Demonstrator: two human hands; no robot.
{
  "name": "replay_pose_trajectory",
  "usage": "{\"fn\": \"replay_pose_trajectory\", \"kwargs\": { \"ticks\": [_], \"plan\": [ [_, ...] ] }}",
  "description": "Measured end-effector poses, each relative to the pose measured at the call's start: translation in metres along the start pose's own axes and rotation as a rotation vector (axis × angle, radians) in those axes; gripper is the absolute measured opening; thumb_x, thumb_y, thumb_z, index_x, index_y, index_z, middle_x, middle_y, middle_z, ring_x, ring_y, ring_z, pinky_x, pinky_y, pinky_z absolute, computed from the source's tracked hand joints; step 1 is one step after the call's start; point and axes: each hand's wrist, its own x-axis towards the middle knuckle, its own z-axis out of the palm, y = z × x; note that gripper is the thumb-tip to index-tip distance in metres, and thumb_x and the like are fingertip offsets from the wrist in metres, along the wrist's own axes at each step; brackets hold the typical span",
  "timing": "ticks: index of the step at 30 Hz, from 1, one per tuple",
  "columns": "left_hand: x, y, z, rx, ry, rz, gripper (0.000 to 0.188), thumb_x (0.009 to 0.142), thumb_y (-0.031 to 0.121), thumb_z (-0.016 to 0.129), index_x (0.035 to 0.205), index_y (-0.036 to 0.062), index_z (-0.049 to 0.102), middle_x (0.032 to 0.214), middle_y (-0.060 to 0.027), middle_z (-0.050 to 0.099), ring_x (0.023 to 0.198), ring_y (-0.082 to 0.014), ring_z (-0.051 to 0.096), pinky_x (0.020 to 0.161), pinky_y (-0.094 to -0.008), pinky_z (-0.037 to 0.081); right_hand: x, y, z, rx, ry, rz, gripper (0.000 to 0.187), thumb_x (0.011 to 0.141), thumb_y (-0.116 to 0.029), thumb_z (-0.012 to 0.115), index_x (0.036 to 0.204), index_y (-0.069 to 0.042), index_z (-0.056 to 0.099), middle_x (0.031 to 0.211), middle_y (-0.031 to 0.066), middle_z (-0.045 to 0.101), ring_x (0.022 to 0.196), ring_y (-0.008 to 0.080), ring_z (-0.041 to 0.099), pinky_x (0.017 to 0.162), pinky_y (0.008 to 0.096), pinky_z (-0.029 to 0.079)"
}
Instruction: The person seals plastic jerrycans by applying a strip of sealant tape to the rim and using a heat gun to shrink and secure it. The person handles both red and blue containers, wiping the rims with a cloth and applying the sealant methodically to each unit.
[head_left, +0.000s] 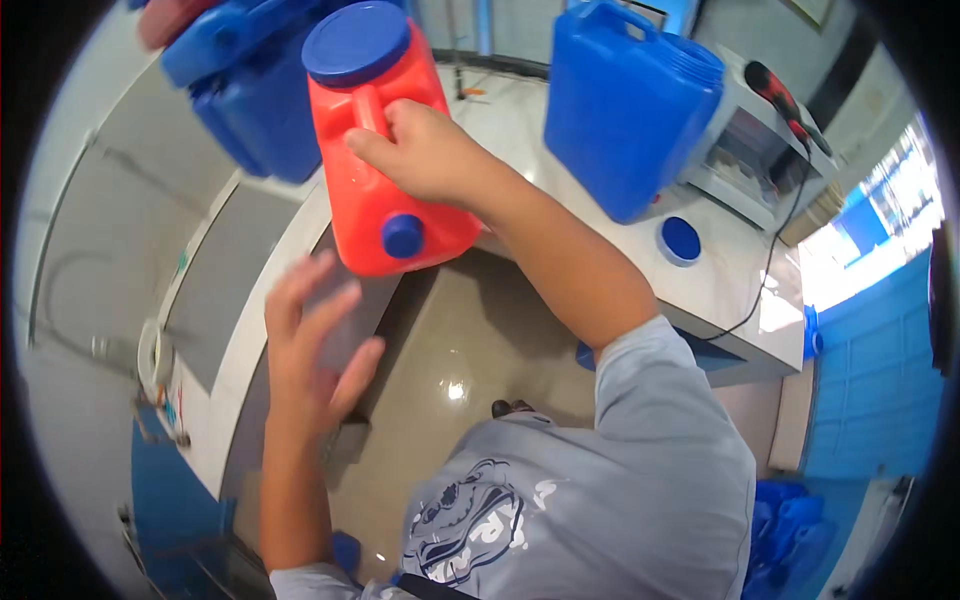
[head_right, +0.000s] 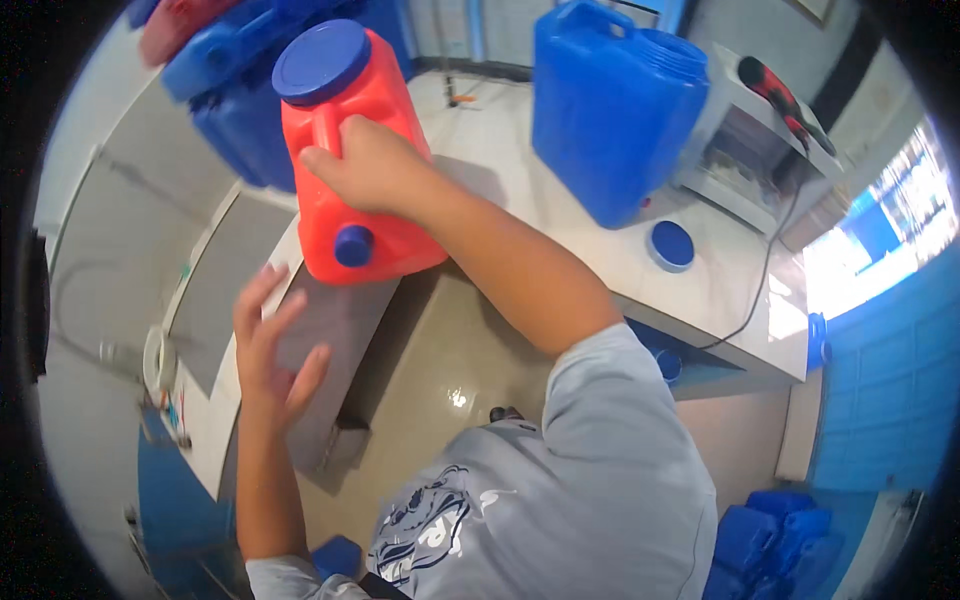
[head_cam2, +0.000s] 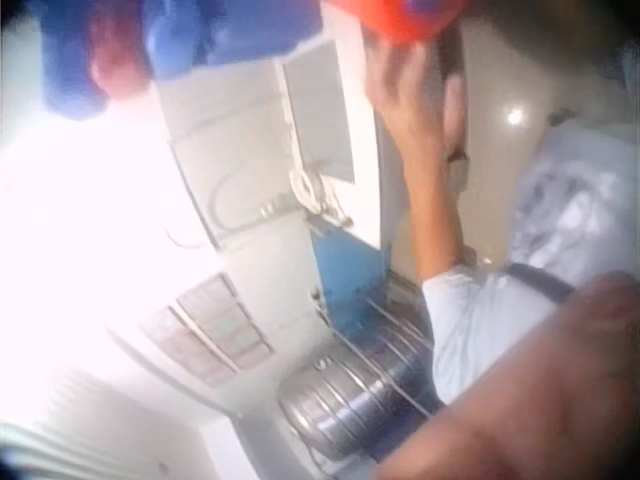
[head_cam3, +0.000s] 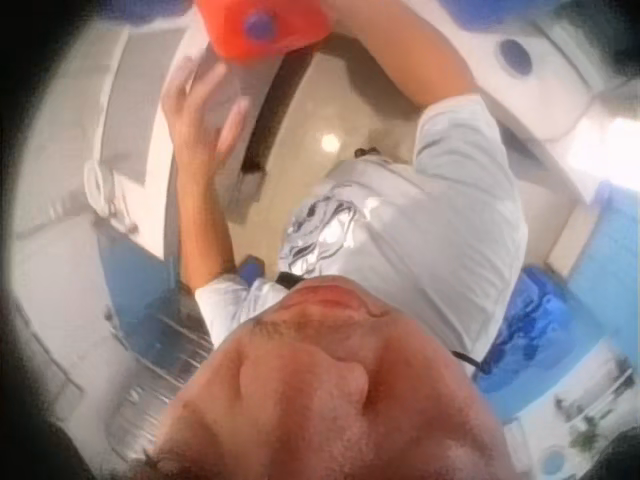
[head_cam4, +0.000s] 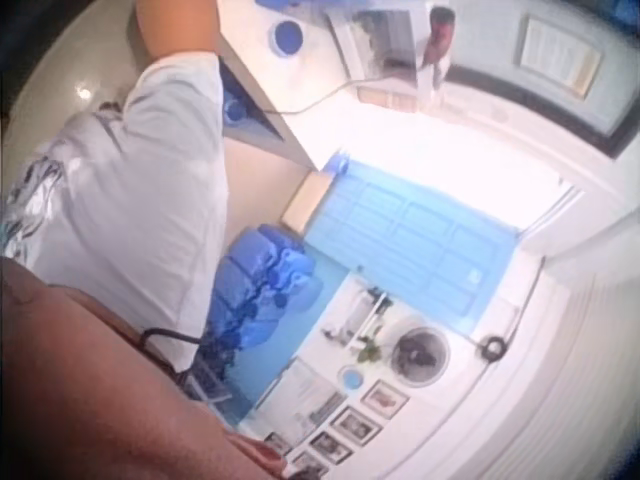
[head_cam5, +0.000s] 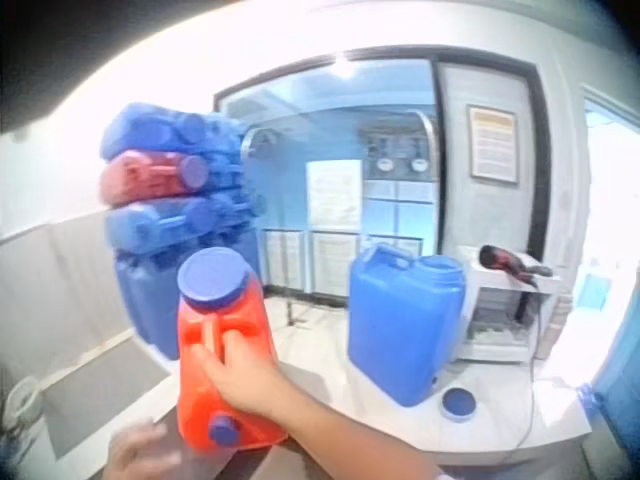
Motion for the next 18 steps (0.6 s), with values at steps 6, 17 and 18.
{"fn": "replay_pose_trajectory", "kwargs": {
  "ticks": [6, 17, 18],
  "plan": [
    [0.189, -0.087, 0.115, -0.007, 0.216, 0.286, 0.048, 0.087, 0.013, 0.073, 0.130, 0.0056, 0.054, 0.141, -0.0166, 0.050, 0.135, -0.0336, 0.044, 0.113, -0.0424, 0.033, 0.147, 0.075, -0.091, -0.549, -0.022, -0.068, 0.062, 0.093, -0.055, 0.049, 0.105, 0.001, 0.072, 0.105, 0.0258, 0.069, 0.098, 0.0426, 0.066, 0.089, 0.0488, 0.050],
    [0.255, -0.142, 0.163, 0.121, 0.282, 0.247, 0.050, 0.087, 0.022, 0.075, 0.129, 0.0010, 0.057, 0.119, -0.0176, 0.058, 0.116, -0.0316, 0.052, 0.102, -0.0405, 0.040, -0.120, 0.112, -0.238, -0.368, -0.222, 0.246, 0.045, 0.094, -0.038, 0.064, 0.124, -0.004, 0.062, 0.106, 0.0108, 0.071, 0.096, 0.0230, 0.067, 0.084, 0.0354, 0.052],
    [0.263, -0.145, 0.171, 0.120, 0.299, 0.247, 0.050, 0.087, 0.025, 0.076, 0.126, -0.0003, 0.057, 0.118, -0.0179, 0.058, 0.114, -0.0318, 0.053, 0.101, -0.0405, 0.040, -0.141, 0.122, -0.254, -0.355, -0.155, 0.412, 0.042, 0.094, -0.035, 0.065, 0.121, -0.004, 0.063, 0.106, 0.0112, 0.071, 0.097, 0.0236, 0.068, 0.085, 0.0359, 0.052]
  ]
}}
